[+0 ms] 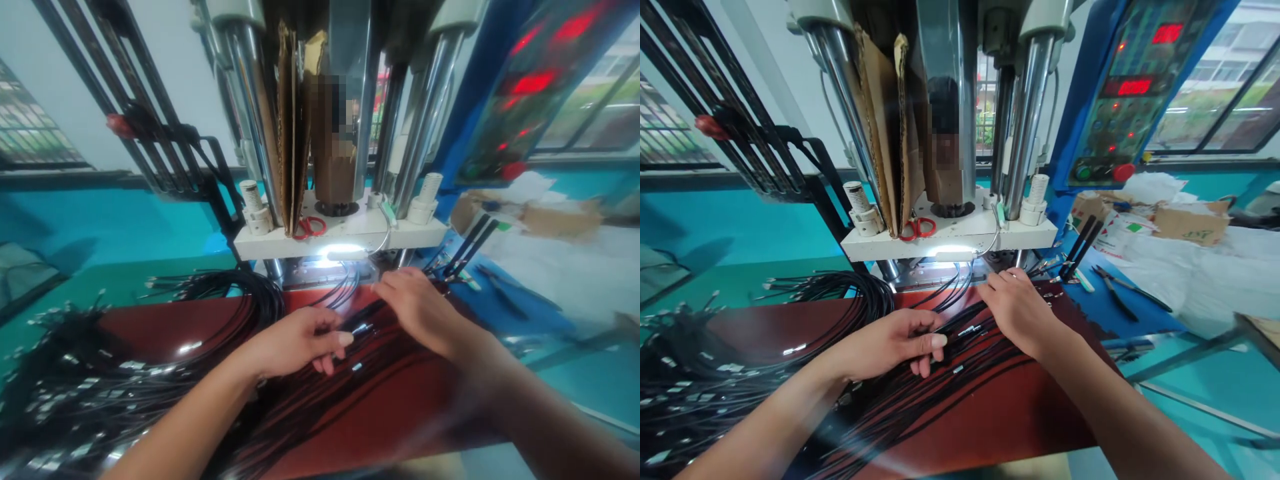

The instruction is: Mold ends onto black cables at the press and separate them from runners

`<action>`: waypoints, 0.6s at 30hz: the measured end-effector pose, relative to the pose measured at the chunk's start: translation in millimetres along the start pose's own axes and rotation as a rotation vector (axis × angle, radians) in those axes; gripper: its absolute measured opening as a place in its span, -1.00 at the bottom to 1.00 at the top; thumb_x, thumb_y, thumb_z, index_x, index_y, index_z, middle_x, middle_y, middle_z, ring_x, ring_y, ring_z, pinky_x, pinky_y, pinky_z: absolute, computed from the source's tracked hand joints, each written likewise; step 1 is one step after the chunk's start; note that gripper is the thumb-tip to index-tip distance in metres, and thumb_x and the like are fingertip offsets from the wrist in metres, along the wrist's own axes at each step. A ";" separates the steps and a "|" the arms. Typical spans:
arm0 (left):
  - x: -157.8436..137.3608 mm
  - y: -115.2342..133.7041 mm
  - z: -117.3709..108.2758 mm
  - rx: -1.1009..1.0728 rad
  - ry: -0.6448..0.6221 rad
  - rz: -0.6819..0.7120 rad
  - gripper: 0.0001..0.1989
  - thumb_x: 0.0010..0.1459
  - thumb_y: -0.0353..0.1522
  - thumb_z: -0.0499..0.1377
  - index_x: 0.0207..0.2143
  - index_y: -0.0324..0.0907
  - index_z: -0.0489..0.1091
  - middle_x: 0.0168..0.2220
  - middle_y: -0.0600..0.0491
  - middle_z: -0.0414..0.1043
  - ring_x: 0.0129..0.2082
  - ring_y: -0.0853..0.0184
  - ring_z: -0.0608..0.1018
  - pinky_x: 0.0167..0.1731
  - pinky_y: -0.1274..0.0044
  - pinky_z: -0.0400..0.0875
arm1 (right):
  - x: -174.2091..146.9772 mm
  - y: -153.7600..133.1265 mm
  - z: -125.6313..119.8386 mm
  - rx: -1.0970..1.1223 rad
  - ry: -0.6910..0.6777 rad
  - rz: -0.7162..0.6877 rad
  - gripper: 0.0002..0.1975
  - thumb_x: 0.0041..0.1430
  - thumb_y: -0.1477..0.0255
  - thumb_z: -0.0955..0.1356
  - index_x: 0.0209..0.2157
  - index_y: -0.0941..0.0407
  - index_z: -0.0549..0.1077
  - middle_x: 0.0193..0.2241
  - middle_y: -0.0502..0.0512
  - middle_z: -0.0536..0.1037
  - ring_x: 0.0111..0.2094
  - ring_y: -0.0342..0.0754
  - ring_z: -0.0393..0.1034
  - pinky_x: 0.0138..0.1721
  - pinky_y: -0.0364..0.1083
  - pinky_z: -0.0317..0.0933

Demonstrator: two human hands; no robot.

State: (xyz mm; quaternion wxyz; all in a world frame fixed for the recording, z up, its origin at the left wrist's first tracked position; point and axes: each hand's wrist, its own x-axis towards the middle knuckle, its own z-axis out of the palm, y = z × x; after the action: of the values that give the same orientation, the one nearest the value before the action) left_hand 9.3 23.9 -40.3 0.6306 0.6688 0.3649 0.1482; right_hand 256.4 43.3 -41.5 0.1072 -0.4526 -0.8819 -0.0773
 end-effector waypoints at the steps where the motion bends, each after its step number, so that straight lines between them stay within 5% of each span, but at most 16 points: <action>1: 2.1 0.5 4.5 -0.036 -0.001 0.016 -0.67 0.24 -0.12 0.08 -0.28 -0.24 0.34 -0.33 0.02 0.44 -0.48 0.40 0.49 -0.46 0.52 0.37 | -1.3 -3.3 -6.8 -0.008 0.007 0.000 -0.73 0.31 0.60 0.16 -0.27 0.14 0.46 -0.34 0.12 0.44 -0.25 0.01 0.30 0.03 0.11 0.07; 6: 10.4 1.4 21.8 -0.172 0.061 0.094 -0.68 0.24 -0.14 0.10 -0.26 -0.25 0.34 -0.44 0.09 0.35 -0.58 0.49 0.37 -0.61 0.62 0.22 | -25.7 -41.1 -44.2 0.048 0.172 0.007 -0.62 0.22 0.64 0.20 0.00 0.13 0.44 -0.10 0.23 0.44 0.06 0.15 0.22 0.23 0.26 -0.14; 8: 9.0 1.7 22.4 -0.220 0.095 0.150 -0.71 0.21 -0.18 0.16 -0.23 -0.26 0.35 -0.46 0.13 0.31 -0.59 0.53 0.30 -0.61 0.64 0.15 | -43.9 -63.3 -50.4 0.200 0.251 -0.048 -0.52 0.19 0.62 0.24 0.13 0.06 0.35 0.03 0.24 0.39 0.16 0.18 0.14 0.22 0.22 -0.03; 11: 4.1 2.5 18.8 -0.268 0.172 0.217 -0.73 0.19 -0.21 0.20 -0.22 -0.25 0.36 -0.45 0.13 0.30 -0.58 0.55 0.25 -0.59 0.64 0.13 | -64.4 -83.5 -41.5 0.607 0.161 0.021 -0.66 0.20 0.49 0.31 0.00 -0.02 0.46 -0.15 0.14 0.51 -0.11 0.08 0.39 -0.04 0.06 0.31; 14: 0.5 2.7 15.9 -0.301 0.218 0.235 -0.71 0.19 -0.21 0.20 -0.17 -0.24 0.36 -0.41 0.11 0.33 -0.58 0.54 0.27 -0.59 0.62 0.15 | -60.9 -68.1 -20.7 1.041 -0.037 0.336 -0.66 0.17 0.31 0.37 -0.01 0.04 0.43 -0.29 0.07 0.53 -0.32 -0.01 0.47 -0.29 -0.03 0.38; 18: -0.5 2.2 17.9 -0.281 0.200 0.218 -0.63 0.18 -0.21 0.20 -0.02 -0.22 0.36 -0.40 0.13 0.31 -0.57 0.53 0.26 -0.57 0.61 0.14 | -28.8 -10.6 -9.6 1.278 0.254 0.509 -0.59 0.27 0.19 0.23 0.06 0.11 0.29 -0.07 0.22 0.48 -0.15 0.04 0.44 -0.15 0.00 0.34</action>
State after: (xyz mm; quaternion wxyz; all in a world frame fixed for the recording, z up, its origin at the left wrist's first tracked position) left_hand 21.4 10.5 -41.0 0.6587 0.5915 0.3268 0.3308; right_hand 265.2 12.4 -40.0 0.4694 -0.4807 -0.6017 0.4319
